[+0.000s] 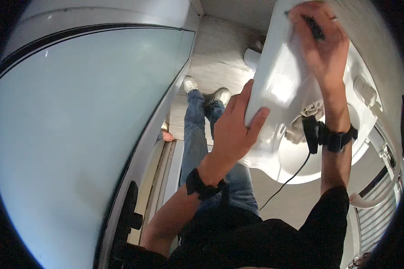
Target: Cleaning the edges and underside of a ceramic pedestal sink using a scouring pad and a cloth.
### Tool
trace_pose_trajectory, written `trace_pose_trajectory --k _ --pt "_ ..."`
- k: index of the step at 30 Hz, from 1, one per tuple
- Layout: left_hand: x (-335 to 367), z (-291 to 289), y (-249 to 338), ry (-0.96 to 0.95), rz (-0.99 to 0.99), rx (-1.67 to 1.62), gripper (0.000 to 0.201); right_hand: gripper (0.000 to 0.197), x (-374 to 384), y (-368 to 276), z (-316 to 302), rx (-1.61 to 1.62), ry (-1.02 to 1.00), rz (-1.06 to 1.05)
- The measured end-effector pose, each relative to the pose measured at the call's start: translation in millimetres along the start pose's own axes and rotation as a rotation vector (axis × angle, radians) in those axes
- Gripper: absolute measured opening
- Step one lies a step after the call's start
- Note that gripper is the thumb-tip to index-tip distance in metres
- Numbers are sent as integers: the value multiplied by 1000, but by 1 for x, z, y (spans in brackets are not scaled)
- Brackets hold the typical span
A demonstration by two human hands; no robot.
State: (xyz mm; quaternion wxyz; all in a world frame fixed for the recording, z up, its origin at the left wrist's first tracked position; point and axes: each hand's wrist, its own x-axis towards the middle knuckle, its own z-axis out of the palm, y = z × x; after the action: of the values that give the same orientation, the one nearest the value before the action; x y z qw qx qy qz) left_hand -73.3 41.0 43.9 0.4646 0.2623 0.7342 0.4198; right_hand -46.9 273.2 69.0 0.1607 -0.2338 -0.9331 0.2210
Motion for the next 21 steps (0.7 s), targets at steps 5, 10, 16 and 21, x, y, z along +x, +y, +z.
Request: trace_pose_trajectory --k 5,10,16,21 --pt "-1 -3 -2 11 9 14 64 7 -27 -26 13 90 2 39" --pt "-1 1 -5 -40 -9 -61 64 7 -51 -22 4 281 15 119" --pt "30 -6 13 -157 -28 -274 72 6 -42 13 4 35 336 224" --pt "99 -7 31 -200 62 -260 80 7 -42 14 9 81 352 242"
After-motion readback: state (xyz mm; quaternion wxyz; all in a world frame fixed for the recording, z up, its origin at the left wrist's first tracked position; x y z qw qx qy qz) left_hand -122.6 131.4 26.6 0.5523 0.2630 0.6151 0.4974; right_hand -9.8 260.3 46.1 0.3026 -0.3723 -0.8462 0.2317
